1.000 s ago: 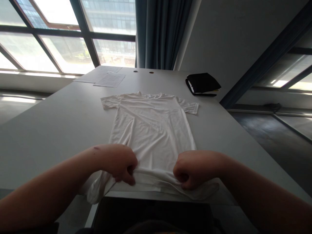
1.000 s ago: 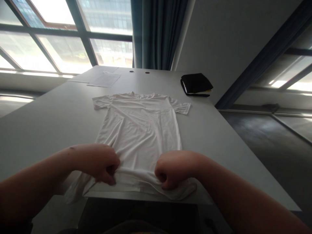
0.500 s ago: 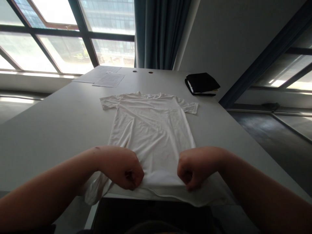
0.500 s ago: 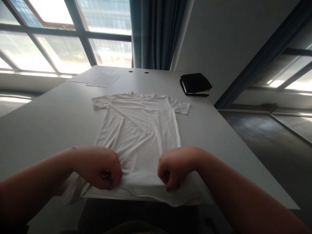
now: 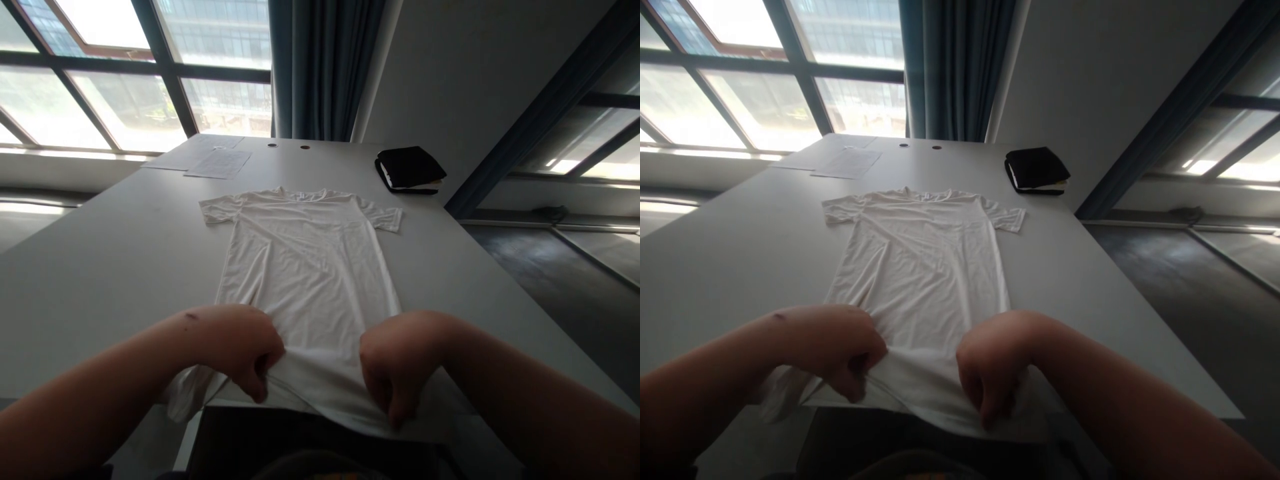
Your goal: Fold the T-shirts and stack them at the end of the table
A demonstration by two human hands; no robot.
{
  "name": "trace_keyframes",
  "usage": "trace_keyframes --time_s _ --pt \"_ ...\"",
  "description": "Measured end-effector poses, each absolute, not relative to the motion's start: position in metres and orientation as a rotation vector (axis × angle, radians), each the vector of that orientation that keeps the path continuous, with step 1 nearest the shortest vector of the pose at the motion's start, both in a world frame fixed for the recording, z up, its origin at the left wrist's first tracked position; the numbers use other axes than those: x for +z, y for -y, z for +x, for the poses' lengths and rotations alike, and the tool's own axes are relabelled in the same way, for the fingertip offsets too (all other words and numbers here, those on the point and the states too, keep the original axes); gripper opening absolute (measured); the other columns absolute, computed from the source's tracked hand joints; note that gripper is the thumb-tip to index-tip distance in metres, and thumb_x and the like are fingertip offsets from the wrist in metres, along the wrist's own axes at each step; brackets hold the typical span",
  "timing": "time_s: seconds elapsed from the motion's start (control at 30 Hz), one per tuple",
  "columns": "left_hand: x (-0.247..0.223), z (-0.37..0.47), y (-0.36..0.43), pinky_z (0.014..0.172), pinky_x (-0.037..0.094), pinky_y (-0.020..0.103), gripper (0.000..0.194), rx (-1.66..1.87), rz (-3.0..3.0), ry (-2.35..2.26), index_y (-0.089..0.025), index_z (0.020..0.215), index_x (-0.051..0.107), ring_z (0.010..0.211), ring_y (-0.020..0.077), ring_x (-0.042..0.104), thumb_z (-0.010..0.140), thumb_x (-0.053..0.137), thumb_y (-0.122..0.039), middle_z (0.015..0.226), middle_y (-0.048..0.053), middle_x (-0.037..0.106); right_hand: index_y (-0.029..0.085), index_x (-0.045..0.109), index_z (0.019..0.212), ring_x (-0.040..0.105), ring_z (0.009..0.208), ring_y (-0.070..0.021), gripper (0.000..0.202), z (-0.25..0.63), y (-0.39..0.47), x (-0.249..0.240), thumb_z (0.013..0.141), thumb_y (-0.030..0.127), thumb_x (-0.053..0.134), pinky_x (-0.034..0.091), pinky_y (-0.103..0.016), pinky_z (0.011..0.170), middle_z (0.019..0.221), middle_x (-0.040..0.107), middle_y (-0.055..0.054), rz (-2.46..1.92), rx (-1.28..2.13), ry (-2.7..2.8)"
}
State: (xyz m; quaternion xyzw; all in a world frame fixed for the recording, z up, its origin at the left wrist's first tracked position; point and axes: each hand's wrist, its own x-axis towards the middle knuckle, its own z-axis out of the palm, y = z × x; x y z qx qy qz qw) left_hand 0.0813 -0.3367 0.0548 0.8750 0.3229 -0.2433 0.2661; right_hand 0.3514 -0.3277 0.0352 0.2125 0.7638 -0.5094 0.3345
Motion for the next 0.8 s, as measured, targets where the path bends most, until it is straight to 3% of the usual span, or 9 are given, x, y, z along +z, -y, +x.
trace_keyframes --time_s 0.1,0.17,0.27,0.37,0.47,0.63,0.8 --pt "0.058 0.082 0.345 0.06 0.039 0.027 0.024 -0.6 2.496 -0.96 -0.026 0.075 0.069 0.069 0.0202 0.063 0.069 0.09 -0.037 0.07 -0.003 0.069 0.019 0.076 0.082 0.063 0.056 -0.0116 0.021 0.352 0.316 0.034 0.086 0.038 0.07 0.045 -0.021 0.055 0.068 0.071 0.001 0.556 -1.6 -1.934" --pt "0.056 0.075 0.352 0.062 0.041 0.027 0.022 -0.526 2.478 -1.009 -0.027 0.082 0.07 0.071 0.0204 0.064 0.071 0.088 -0.035 0.071 -0.004 0.069 0.017 0.075 0.086 0.063 0.059 -0.0123 0.029 0.353 0.304 0.027 0.091 0.044 0.065 0.048 -0.023 0.058 0.074 0.072 -0.002 0.774 -1.666 -2.284" --pt "0.042 0.051 0.37 0.071 0.048 0.027 0.029 -0.295 2.442 -1.047 -0.028 0.101 0.071 0.081 0.02 0.068 0.075 0.084 -0.032 0.088 -0.003 0.073 0.017 0.075 0.087 0.067 0.08 -0.018 0.021 0.356 0.283 0.009 0.094 0.033 0.063 0.053 -0.03 0.078 0.086 0.074 -0.006 1.173 -1.221 -3.052" --pt "0.022 0.016 0.39 0.087 0.05 0.027 0.032 0.018 2.497 -1.111 -0.027 0.116 0.068 0.103 0.0217 0.068 0.085 0.074 -0.034 0.117 0.004 0.069 0.019 0.076 0.095 0.066 0.107 -0.024 0.013 0.36 0.27 -0.008 0.091 0.023 0.064 0.05 -0.039 0.099 0.109 0.074 -0.01 1.057 -0.894 -3.339" --pt "0.011 -0.013 0.406 0.083 0.051 0.025 0.02 0.09 2.445 -1.244 -0.024 0.107 0.068 0.094 0.019 0.068 0.095 0.061 -0.039 0.108 0.005 0.07 0.019 0.076 0.1 0.065 0.111 -0.0237 0.015 0.363 0.267 -0.016 0.092 0.021 0.063 0.049 -0.04 0.102 0.116 0.071 -0.011 0.964 -0.84 -3.34" --pt "0.031 -0.028 0.425 0.075 0.049 0.022 0.026 0.044 2.314 -1.221 -0.023 0.094 0.07 0.082 0.0157 0.066 0.102 0.049 -0.036 0.093 0.004 0.071 0.019 0.077 0.104 0.065 0.113 -0.0242 0.018 0.364 0.271 -0.014 0.091 0.021 0.065 0.049 -0.039 0.103 0.121 0.069 -0.012 0.878 -0.789 -3.295" --pt "0.054 -0.031 0.438 0.075 0.052 0.022 0.022 -0.106 2.016 -1.032 -0.023 0.09 0.075 0.08 0.0162 0.068 0.097 0.059 -0.037 0.087 0.003 0.073 0.02 0.078 0.102 0.069 0.103 -0.0216 0.017 0.367 0.272 -0.006 0.091 0.021 0.064 0.052 -0.034 0.095 0.116 0.071 -0.01 0.867 -0.806 -3.26"
